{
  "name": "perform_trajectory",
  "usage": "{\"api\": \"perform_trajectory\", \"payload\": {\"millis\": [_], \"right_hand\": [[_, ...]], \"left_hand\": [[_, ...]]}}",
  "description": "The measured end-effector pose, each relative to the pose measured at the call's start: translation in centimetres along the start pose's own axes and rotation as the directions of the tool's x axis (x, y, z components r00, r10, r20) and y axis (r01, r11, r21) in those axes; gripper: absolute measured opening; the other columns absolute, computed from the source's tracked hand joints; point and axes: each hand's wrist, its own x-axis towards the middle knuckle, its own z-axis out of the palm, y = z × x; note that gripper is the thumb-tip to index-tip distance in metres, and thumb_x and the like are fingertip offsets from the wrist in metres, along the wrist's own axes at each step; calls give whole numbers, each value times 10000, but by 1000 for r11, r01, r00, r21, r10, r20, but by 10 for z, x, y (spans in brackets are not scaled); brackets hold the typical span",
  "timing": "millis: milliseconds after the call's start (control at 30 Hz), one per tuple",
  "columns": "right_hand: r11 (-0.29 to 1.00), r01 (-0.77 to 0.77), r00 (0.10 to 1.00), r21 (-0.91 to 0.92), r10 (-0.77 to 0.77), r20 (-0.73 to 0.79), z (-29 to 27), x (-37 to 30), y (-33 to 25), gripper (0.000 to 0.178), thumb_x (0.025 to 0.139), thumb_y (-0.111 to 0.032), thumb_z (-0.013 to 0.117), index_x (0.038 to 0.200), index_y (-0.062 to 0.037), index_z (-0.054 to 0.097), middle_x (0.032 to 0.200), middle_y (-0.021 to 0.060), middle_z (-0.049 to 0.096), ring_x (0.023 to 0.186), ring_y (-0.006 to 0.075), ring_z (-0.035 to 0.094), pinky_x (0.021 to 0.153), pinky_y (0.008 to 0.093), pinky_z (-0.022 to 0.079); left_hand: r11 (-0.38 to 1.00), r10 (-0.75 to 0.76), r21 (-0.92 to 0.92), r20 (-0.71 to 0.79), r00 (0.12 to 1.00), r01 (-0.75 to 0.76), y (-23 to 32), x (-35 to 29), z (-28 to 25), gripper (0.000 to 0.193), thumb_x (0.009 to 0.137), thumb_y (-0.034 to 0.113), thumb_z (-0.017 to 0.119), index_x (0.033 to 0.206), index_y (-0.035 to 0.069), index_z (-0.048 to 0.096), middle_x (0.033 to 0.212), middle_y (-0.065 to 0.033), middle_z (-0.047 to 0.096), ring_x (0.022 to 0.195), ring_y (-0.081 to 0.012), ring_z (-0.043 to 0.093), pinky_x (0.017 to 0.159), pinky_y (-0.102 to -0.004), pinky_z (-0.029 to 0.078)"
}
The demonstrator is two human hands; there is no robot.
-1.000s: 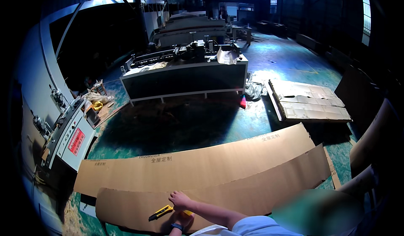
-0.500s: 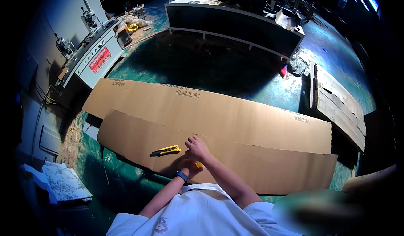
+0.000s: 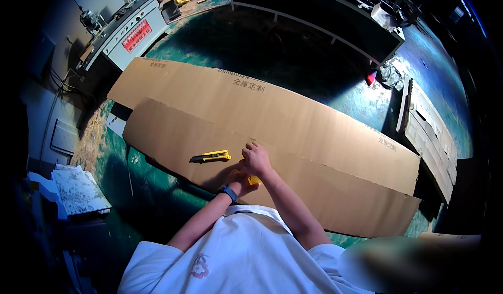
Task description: The person uses a utility knife to cut a large piece of cardboard on a green workbench. They then apply yellow tape to the edges of the cut cardboard and proceed to cut a large roll of corrugated material, unrolling it onto the table.
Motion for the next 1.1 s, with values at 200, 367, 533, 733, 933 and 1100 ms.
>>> {"api": "perform_trajectory", "payload": {"millis": [200, 367, 533, 733, 933, 1100], "right_hand": [[1000, -25, 999, 7, 25, -23, -6, -3, -1, 221, 626, -161, 691, 785, -68, 570, 822, 115, 557, 809, 325, 545, 696, 419, 491], [996, -80, 993, 42, 83, -83, -10, -6, -9, 226, 619, -170, 710, 792, -74, 602, 835, 109, 564, 848, 333, 566, 720, 422, 506], [992, -82, 991, 94, 91, -100, -11, -8, -3, 198, 624, -173, 709, 765, -75, 612, 839, 105, 570, 863, 333, 572, 734, 422, 509], [988, -144, 988, 54, 146, -41, -9, -8, -13, 195, 652, -197, 705, 774, -71, 620, 837, 104, 575, 871, 333, 579, 751, 421, 511], [994, -107, 986, -13, 107, 127, -25, -4, -7, 193, 791, -241, 651, 873, -70, 690, 888, 97, 629, 925, 317, 610, 823, 417, 524], [980, 21, 848, -200, 89, 522, -57, 15, -2, 224, 807, -222, 639, 937, -56, 717, 959, 113, 685, 884, 304, 649, 784, 393, 551]], "left_hand": [[1000, 11, -5, 29, 1000, -11, -3, 2, 0, 597, 818, 611, 588, 1206, 157, 562, 1099, -91, 681, 1016, -263, 651, 864, -409, 493], [999, 31, -24, -25, 999, -32, -5, -2, -1, 589, 818, 608, 588, 1188, 150, 582, 1091, -91, 689, 1016, -268, 655, 863, -394, 496], [999, 35, -19, 8, 999, -35, 2, -1, -14, 578, 808, 599, 602, 1171, 149, 596, 1060, -88, 698, 985, -270, 670, 840, -390, 510], [991, 11, -135, -52, 999, -17, -8, -7, 2, 565, 800, 604, 599, 1120, 140, 625, 1041, -97, 702, 965, -284, 677, 863, -407, 526], [967, 98, -229, -62, 993, -110, -13, -11, -15, 478, 772, 531, 663, 1016, 120, 671, 965, -118, 713, 929, -283, 686, 826, -415, 541], [941, 213, -243, -122, 969, -237, -21, -4, -18, 430, 748, 475, 722, 962, 103, 695, 860, -109, 722, 840, -300, 698, 807, -400, 548]]}}
